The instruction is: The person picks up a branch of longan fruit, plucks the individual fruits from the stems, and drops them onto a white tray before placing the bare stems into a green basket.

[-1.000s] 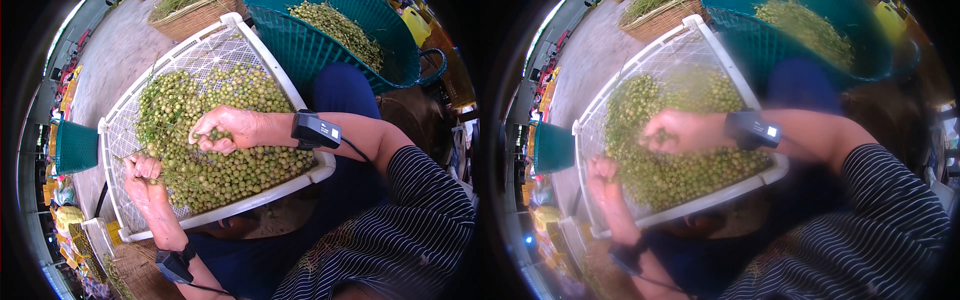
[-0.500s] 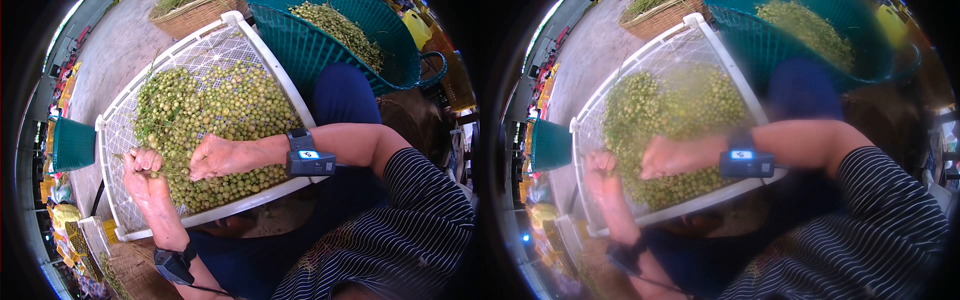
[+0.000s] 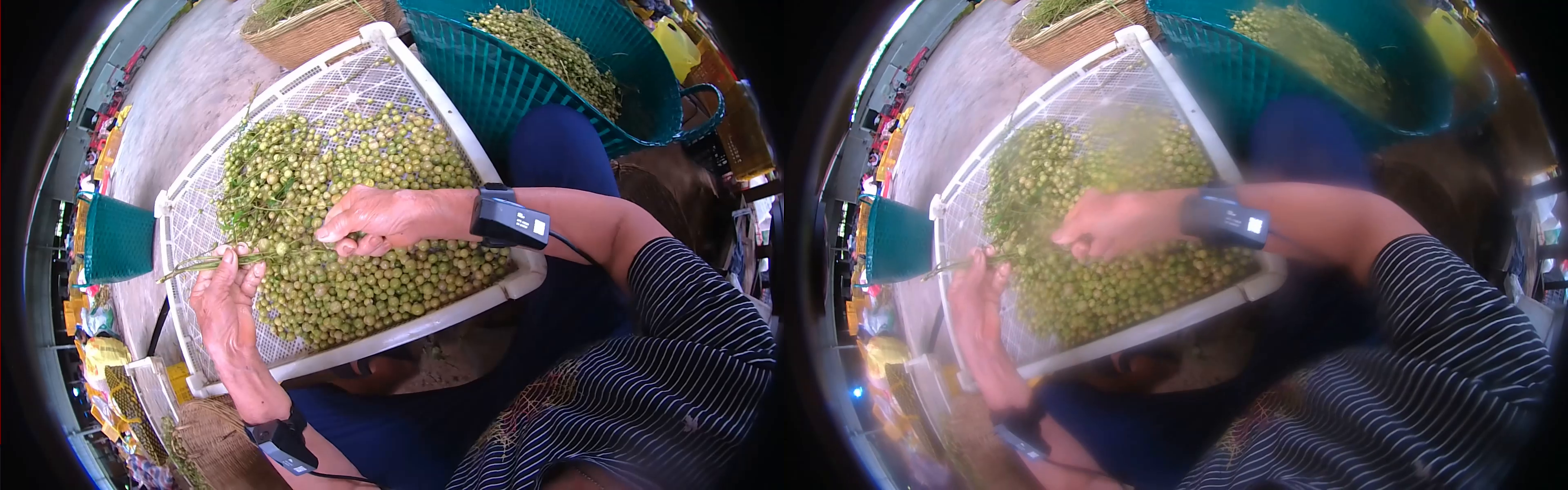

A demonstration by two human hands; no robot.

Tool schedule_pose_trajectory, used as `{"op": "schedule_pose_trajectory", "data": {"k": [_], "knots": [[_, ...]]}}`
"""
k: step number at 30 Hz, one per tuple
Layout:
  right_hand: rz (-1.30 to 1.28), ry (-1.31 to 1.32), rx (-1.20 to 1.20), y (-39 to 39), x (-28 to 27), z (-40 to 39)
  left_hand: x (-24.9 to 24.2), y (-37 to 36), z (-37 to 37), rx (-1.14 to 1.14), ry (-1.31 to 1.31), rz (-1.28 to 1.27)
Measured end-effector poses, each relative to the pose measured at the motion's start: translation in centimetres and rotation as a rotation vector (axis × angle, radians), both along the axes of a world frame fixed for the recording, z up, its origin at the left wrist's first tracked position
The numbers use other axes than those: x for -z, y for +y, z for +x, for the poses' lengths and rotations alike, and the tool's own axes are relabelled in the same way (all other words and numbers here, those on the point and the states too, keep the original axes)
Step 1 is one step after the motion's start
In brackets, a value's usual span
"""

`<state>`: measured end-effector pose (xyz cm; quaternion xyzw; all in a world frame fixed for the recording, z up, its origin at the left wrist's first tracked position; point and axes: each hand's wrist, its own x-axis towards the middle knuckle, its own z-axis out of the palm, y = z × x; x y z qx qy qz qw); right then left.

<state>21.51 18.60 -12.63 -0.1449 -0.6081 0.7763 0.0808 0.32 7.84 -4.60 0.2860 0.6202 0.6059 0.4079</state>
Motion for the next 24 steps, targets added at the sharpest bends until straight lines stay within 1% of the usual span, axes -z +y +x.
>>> {"op": "schedule_pose_trajectory", "data": {"k": [2,4,7,8,9,10,11,14,15,18,20,22,24], "knots": [[-0.12,-0.019,0.04,0.3,0.0,-0.1,-0.2,0.0,0.3,-0.046,-0.041,0.035],[0.14,0.091,0.029,0.8,-0.3,0.1,-0.3,0.1,0.3,-0.086,-0.084,0.072],[0.135,0.21,0.027,1.2,-0.3,0.3,-0.4,0.1,0.2,-0.107,-0.064,0.109],[-0.138,0.224,0.104,1.1,-0.7,0.5,-0.7,0.0,0.4,-0.155,0.023,0.139],[-0.272,0.228,0.138,1.0,-0.8,0.6,-1.0,-0.2,0.5,-0.205,0.111,0.168],[-0.406,0.234,0.176,0.9,-1.0,0.7,-1.3,-0.2,0.5,-0.209,0.109,0.173],[-0.363,0.284,0.207,0.8,-1.1,0.8,-1.6,-0.3,0.6,-0.227,0.084,0.183],[-0.389,0.299,0.265,0.4,-1.7,0.6,-1.8,-0.3,0.9,-0.257,0.066,0.206],[-0.163,0.27,0.243,0.3,-1.7,0.3,-1.8,-0.3,1.0,-0.273,0.072,0.216],[0.068,0.123,0.26,-0.6,-1.7,-0.8,-2.0,-0.4,1.5,-0.284,0.097,0.228],[0.327,0.174,0.346,-1.2,-1.7,-1.4,-2.1,-0.2,2.1,-0.284,0.095,0.221],[0.353,0.212,0.355,-1.2,-0.7,-1.9,-2.0,-0.1,2.4,-0.284,0.093,0.211],[0.518,0.251,0.35,-1.3,-0.9,-1.9,-1.7,0.0,2.4,-0.272,0.098,0.244]]}}
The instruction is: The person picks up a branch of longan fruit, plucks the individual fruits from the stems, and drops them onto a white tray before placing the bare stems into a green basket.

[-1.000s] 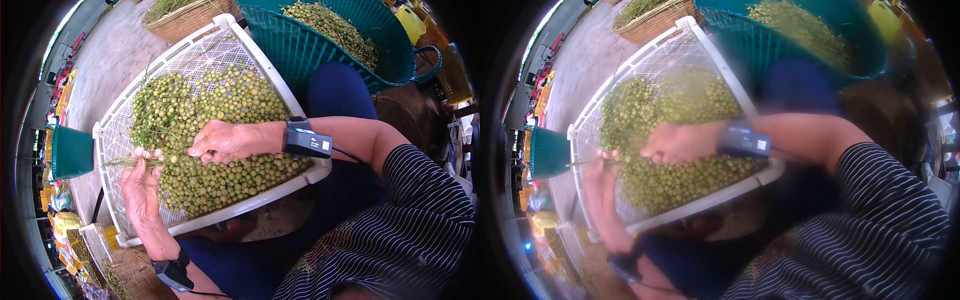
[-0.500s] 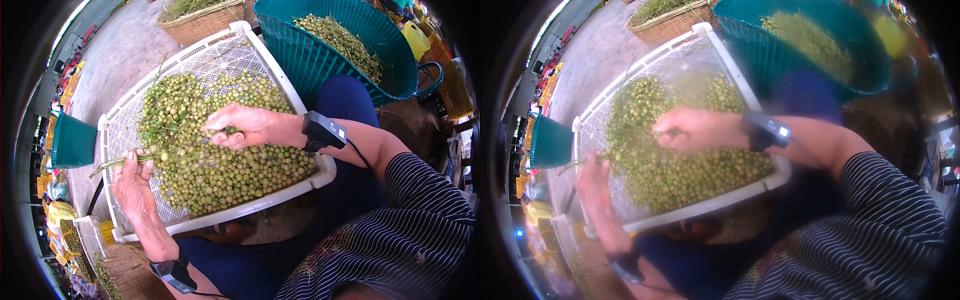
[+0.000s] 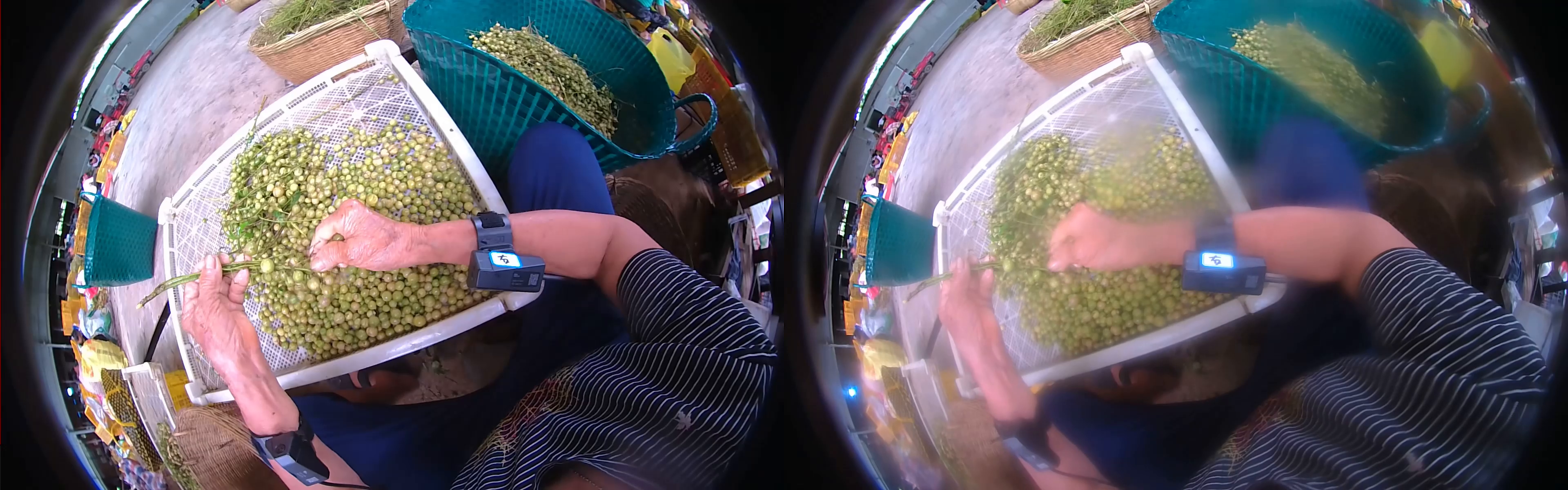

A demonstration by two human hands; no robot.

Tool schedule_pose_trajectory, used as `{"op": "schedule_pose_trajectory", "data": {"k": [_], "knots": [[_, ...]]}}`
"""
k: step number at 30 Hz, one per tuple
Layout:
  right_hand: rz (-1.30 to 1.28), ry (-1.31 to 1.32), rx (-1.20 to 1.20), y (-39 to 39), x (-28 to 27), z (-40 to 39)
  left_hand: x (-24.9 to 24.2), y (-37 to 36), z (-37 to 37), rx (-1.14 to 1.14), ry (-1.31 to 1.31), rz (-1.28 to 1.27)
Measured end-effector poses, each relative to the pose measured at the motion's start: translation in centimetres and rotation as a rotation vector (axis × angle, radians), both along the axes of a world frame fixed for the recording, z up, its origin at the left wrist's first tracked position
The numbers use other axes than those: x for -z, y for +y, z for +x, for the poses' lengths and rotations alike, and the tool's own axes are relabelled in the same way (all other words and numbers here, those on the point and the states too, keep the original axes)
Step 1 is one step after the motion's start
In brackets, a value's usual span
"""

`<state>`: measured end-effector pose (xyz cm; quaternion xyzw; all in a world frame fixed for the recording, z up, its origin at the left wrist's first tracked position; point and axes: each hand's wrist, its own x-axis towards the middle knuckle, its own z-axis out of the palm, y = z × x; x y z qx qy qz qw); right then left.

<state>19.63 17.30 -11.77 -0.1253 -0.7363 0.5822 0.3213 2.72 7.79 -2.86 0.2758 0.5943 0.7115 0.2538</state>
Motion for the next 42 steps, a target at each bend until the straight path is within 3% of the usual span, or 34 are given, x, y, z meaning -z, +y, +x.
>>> {"op": "schedule_pose_trajectory", "data": {"k": [2,6,10,14,16,18,20,37,40,42], "knots": [[0.061,0.064,0.036,0.1,-0.1,0.0,0.2,0.2,-0.3,-0.025,0.001,-0.006],[-0.101,-0.12,-0.092,0.5,-1.6,1.9,0.4,0.4,-1.3,-0.162,0.037,-0.019],[-0.656,0.15,-0.353,-0.1,-2.6,2.5,0.2,0.3,-0.8,-0.19,0.027,-0.013],[-0.58,-0.081,-0.186,-0.8,-1.4,0.4,0.6,0.5,0.6,-0.184,0.133,-0.025],[0.013,0.13,0.015,-1.8,-0.6,-0.5,0.8,0.7,1.3,-0.185,0.165,-0.03],[0.12,0.036,0.091,-2.7,-1.0,0.0,0.9,0.8,1.9,-0.192,0.282,-0.049],[0.369,-0.292,0.304,-3.5,-1.2,0.3,1.0,0.9,2.5,-0.177,0.317,-0.039],[0.529,-0.523,0.396,-2.7,0.0,-0.3,0.9,0.9,2.7,-0.14,0.325,-0.186],[0.581,-0.431,0.356,-2.1,0.7,0.0,1.5,1.0,2.1,-0.208,0.266,-0.099],[0.633,-0.094,0.226,-1.2,0.9,0.7,1.9,0.9,0.0,-0.175,0.183,-0.108]]}}
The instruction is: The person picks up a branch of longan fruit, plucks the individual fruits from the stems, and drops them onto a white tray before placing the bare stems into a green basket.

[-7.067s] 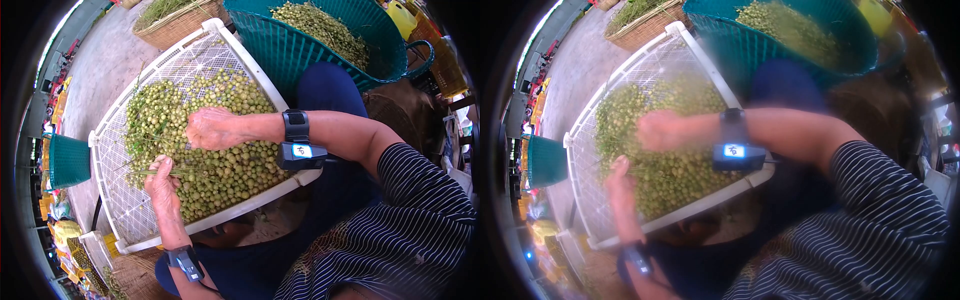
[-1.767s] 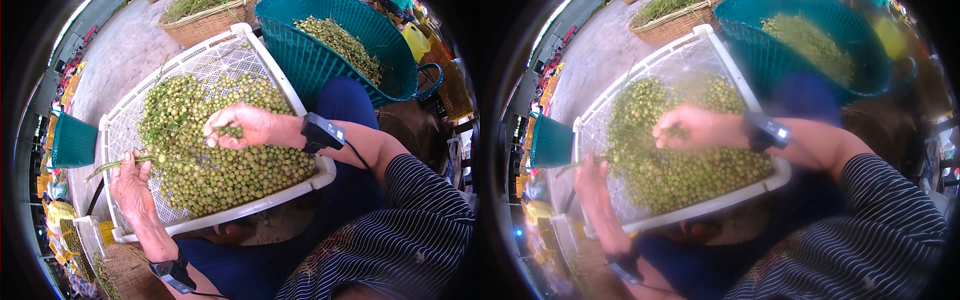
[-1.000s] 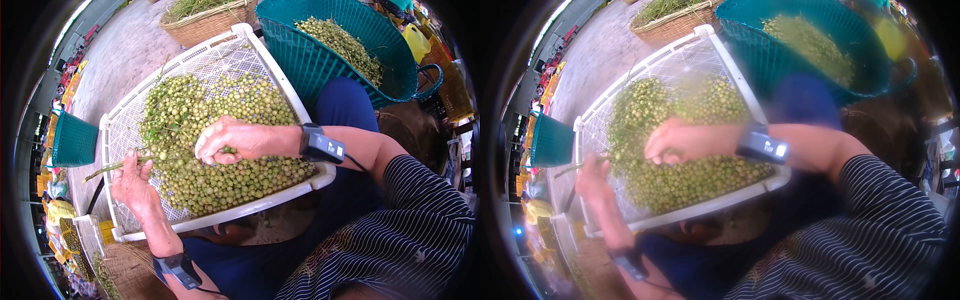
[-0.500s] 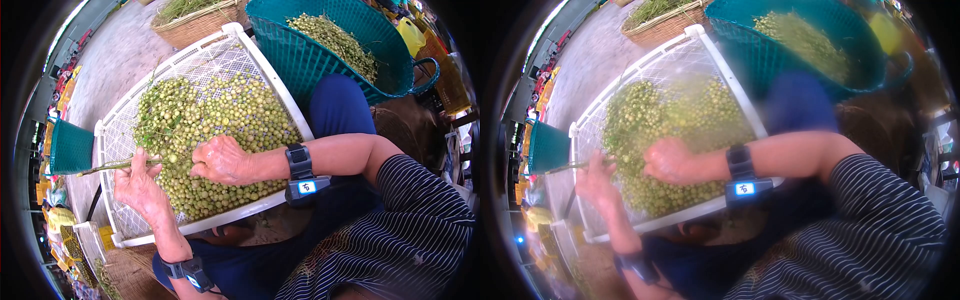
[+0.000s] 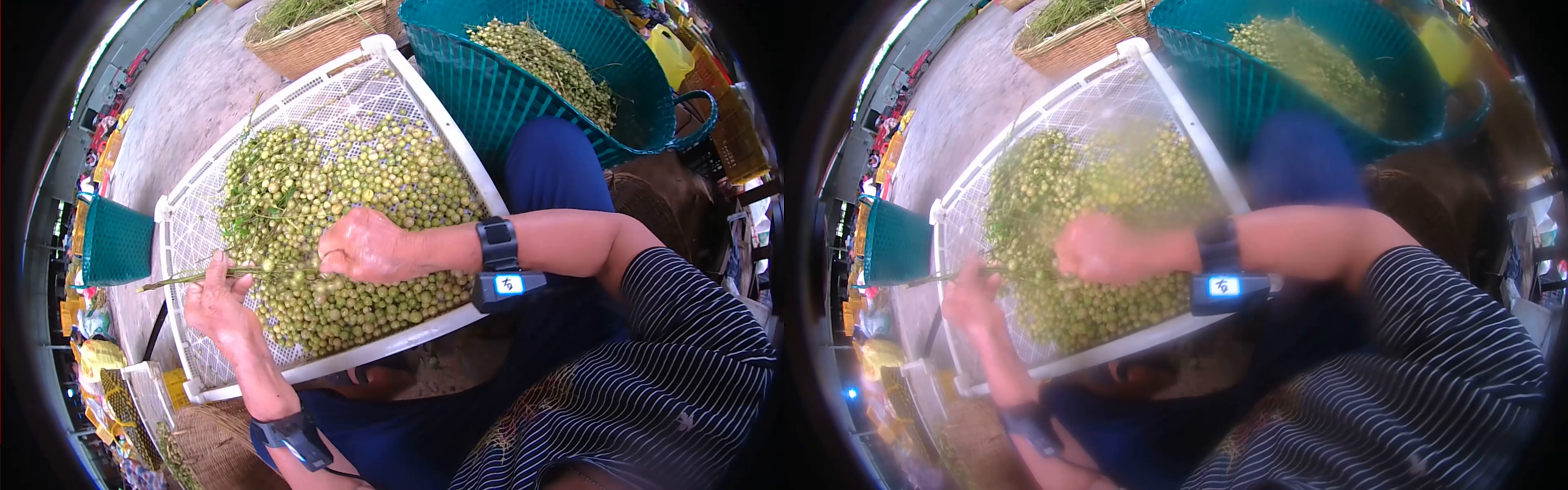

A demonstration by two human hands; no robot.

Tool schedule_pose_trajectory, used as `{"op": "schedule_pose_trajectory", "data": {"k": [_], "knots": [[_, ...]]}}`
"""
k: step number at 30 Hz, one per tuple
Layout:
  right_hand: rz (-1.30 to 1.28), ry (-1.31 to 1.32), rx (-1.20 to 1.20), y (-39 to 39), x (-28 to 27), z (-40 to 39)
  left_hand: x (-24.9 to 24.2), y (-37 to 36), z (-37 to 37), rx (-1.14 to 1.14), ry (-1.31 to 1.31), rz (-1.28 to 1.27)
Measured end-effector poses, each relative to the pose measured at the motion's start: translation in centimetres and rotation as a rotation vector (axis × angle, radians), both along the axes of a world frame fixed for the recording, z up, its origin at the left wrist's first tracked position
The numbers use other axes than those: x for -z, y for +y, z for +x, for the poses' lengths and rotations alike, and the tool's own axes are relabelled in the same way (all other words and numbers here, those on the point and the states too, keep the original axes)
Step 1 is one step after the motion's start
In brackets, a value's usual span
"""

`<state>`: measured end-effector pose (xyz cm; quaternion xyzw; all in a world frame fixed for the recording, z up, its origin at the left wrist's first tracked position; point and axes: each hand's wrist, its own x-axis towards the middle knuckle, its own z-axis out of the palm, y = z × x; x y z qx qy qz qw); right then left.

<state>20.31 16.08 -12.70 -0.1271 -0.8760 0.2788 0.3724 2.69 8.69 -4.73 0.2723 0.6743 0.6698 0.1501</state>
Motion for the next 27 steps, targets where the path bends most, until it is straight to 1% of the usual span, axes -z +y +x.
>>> {"op": "schedule_pose_trajectory", "data": {"k": [1,3,4,6,7,8,10,11,12,13,14,16,17,18,19,21,22,24,25,26,27], "knots": [[0.001,-0.001,0.002,0.5,-0.1,0.3,0.2,0.0,-0.9,0.002,-0.001,0.001],[-0.424,-0.035,-0.104,1.5,-0.8,1.1,0.7,0.0,-2.8,-0.054,-0.164,-0.017],[-0.423,-0.036,-0.097,2.1,-1.4,2.1,1.1,0.0,-3.7,-0.047,-0.166,-0.017],[-0.255,-0.212,-0.087,3.1,-4.2,5.5,1.6,-0.1,-5.3,-0.009,-0.262,0.01],[-0.191,-0.162,-0.071,3.4,-4.8,7.2,1.6,-0.4,-5.7,0.055,-0.311,0.019],[-0.126,-0.114,-0.053,3.7,-5.4,9.0,1.4,-0.4,-5.4,0.069,-0.315,0.025],[0.386,0.123,-0.184,4.3,-7.5,13.5,1.1,-0.4,-4.8,0.052,-0.353,0.022],[0.089,-0.047,0.011,2.3,-9.5,16.1,1.3,-0.4,-5.2,0.081,-0.388,0.028],[-0.109,-0.161,0.171,0.6,-11.4,18.6,1.1,-0.5,-5.0,0.088,-0.388,0.03],[-0.306,-0.278,0.332,-1.1,-13.4,21.2,1.0,-0.5,-4.8,0.114,-0.429,0.043],[-0.402,-0.347,0.46,-2.1,-14.2,23.5,0.8,-0.6,-4.7,0.139,-0.472,0.057],[-0.299,-0.361,0.612,-3.0,-12.9,28.9,0.7,-0.6,-4.4,0.188,-0.512,0.069],[-0.362,-0.405,0.678,-3.6,-11.8,31.8,0.7,-0.7,-4.3,0.233,-0.549,0.073],[-0.427,-0.449,0.744,-4.3,-10.7,34.1,0.7,-0.8,-4.2,0.232,-0.551,0.079],[-0.423,-0.45,0.743,-5.4,-10.2,35.5,0.8,-0.9,-3.9,0.276,-0.552,0.074],[0.013,-1.096,0.87,-7.6,-9.5,36.9,0.6,-1.1,-3.2,0.323,-0.549,0.071],[0.011,-1.091,0.874,-7.6,-10.1,35.7,0.4,-1.3,-2.5,0.37,-0.568,0.088],[-0.042,-0.928,1.007,-7.2,-11.5,32.4,0.1,-1.4,-1.5,0.424,-0.581,0.101],[0.085,-0.845,0.949,-5.8,-11.5,31.4,0.1,-1.3,-1.2,0.478,-0.582,0.107],[0.1,-0.672,0.808,-4.8,-12.4,28.8,0.0,-1.3,-0.8,0.531,-0.583,0.113],[0.142,-0.35,0.634,-3.9,-11.9,25.9,-0.2,-1.4,-0.4,0.583,-0.541,0.118]]}}
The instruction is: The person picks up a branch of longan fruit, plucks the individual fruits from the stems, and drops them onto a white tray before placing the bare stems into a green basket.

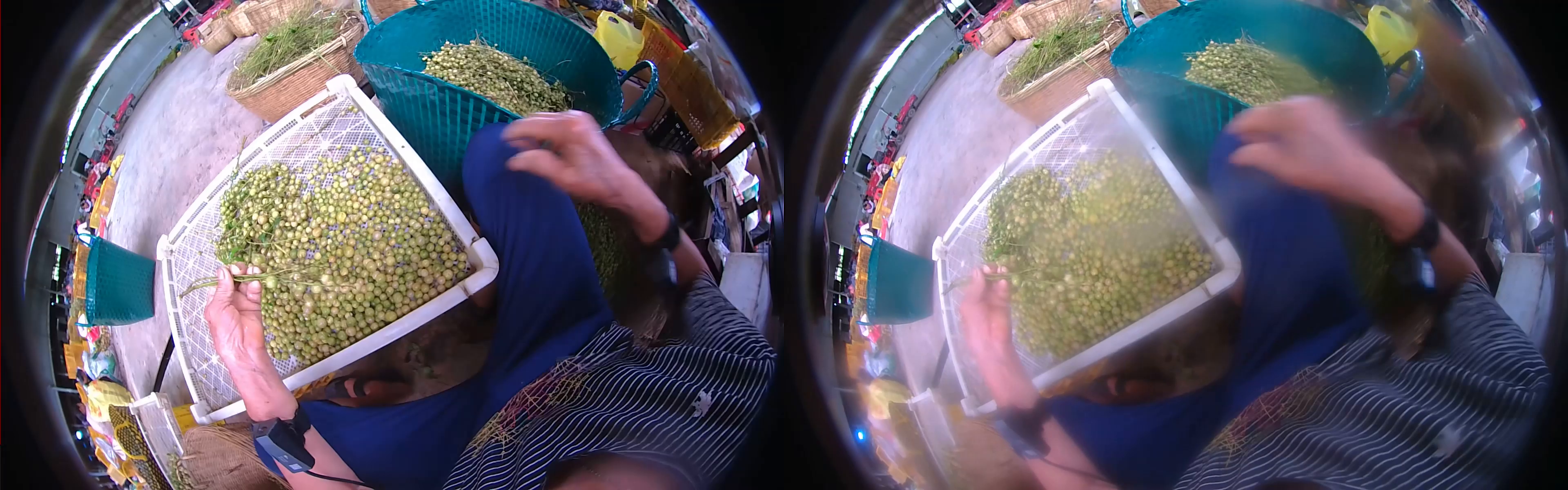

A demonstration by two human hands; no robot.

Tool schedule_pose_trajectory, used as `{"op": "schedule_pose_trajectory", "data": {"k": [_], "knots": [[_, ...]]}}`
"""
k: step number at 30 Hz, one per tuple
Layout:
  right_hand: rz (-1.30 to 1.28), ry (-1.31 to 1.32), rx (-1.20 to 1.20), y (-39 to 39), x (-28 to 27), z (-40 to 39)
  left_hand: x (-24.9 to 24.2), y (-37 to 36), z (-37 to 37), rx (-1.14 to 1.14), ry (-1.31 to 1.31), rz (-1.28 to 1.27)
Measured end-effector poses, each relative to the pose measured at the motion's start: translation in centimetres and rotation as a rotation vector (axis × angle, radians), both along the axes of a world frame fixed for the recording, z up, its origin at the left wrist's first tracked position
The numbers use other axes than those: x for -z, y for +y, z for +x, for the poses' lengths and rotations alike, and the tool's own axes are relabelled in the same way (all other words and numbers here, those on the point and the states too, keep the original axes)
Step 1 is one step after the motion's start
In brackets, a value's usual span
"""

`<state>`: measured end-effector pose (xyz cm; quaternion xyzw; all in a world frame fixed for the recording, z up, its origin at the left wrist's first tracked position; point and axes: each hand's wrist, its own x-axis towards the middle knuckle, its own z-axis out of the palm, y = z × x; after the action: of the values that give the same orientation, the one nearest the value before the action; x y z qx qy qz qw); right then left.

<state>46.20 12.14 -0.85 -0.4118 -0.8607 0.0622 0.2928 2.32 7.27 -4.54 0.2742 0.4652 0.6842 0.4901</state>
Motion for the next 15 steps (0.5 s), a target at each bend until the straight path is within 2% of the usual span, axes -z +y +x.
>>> {"op": "schedule_pose_trajectory", "data": {"k": [1,3,4,7,8,9,11,13,14,15], "knots": [[-0.012,0.107,-0.131,0.3,-0.5,-4.0,-0.1,0.0,0.4,-0.001,0.007,0.003],[-0.021,0.148,-0.328,2.6,2.3,-10.7,-0.2,-0.1,1.0,0.074,0.059,0.07],[0.031,0.267,-0.478,2.2,1.5,-14.9,-0.2,-0.2,1.5,0.072,0.106,0.1],[0.018,0.172,-0.429,2.3,1.7,-23.5,-1.4,-0.9,3.6,-0.042,0.322,0.005],[-0.147,0.109,-0.538,2.4,1.9,-25.9,-0.7,-0.9,2.4,-0.031,0.441,-0.02],[-0.3,0.036,-0.647,2.8,2.2,-27.4,-0.1,-1.0,1.8,-0.071,0.411,-0.011],[-0.177,0.386,-0.816,2.7,3.6,-28.5,-0.3,-1.1,1.7,-0.151,0.352,0.011],[-0.536,0.461,-0.793,2.4,3.1,-28.5,-0.1,-1.4,0.7,-0.082,0.155,0.155],[-0.534,0.462,-0.826,2.8,3.5,-28.5,-0.3,-1.6,0.1,-0.112,0.168,0.159],[-0.689,0.541,-0.776,3.3,3.8,-28.5,-0.3,-1.5,-0.4,-0.106,0.14,0.142]]}}
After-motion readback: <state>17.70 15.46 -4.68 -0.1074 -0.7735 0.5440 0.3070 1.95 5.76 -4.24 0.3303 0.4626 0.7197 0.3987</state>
